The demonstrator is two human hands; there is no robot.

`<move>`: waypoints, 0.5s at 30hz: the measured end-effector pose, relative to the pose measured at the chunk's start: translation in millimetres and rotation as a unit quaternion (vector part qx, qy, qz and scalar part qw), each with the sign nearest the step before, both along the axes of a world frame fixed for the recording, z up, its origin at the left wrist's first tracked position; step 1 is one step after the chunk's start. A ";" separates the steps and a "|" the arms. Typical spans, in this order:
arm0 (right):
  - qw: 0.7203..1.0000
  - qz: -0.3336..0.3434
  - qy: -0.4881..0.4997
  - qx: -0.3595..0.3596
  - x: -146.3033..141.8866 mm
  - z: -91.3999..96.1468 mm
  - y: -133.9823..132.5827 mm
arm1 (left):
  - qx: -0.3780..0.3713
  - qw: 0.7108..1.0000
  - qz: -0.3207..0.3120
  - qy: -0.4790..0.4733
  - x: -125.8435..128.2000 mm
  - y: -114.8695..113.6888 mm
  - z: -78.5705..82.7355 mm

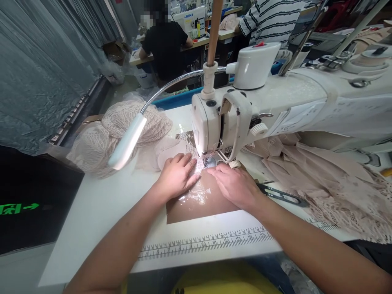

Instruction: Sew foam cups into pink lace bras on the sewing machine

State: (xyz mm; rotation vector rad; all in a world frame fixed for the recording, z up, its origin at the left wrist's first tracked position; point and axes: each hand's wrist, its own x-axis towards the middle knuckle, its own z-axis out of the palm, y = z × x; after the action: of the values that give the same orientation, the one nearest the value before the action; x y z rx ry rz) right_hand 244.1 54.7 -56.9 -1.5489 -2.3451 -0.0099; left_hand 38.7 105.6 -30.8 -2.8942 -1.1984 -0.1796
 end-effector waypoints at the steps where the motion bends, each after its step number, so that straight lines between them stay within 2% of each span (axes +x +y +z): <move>1: 1.000 -0.001 0.000 0.000 0.8 0.0 0.0 | -0.010 1.000 0.011 0.016 0.0 -3.9 5.0; 4: 1.000 -0.009 0.002 -0.009 2.9 1.2 -0.1 | -0.056 0.996 0.025 0.064 1.0 -16.6 20.5; 7: 0.999 -0.017 0.009 -0.027 3.6 3.6 -0.5 | -0.093 0.993 0.014 0.070 3.2 -24.9 29.4; 12: 0.999 -0.020 0.010 -0.034 3.2 6.6 -1.5 | -0.117 0.989 -0.084 -0.016 6.1 -23.2 24.2; 15: 0.999 0.009 0.021 -0.039 3.4 6.8 -2.1 | -0.120 0.987 -0.102 -0.030 5.8 -21.3 17.3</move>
State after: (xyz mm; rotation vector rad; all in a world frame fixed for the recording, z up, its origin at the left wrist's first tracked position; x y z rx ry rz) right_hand 247.4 52.7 -50.1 -1.5483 -2.3525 0.1196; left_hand 44.5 84.3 -13.5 -3.2442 -0.9911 -0.1313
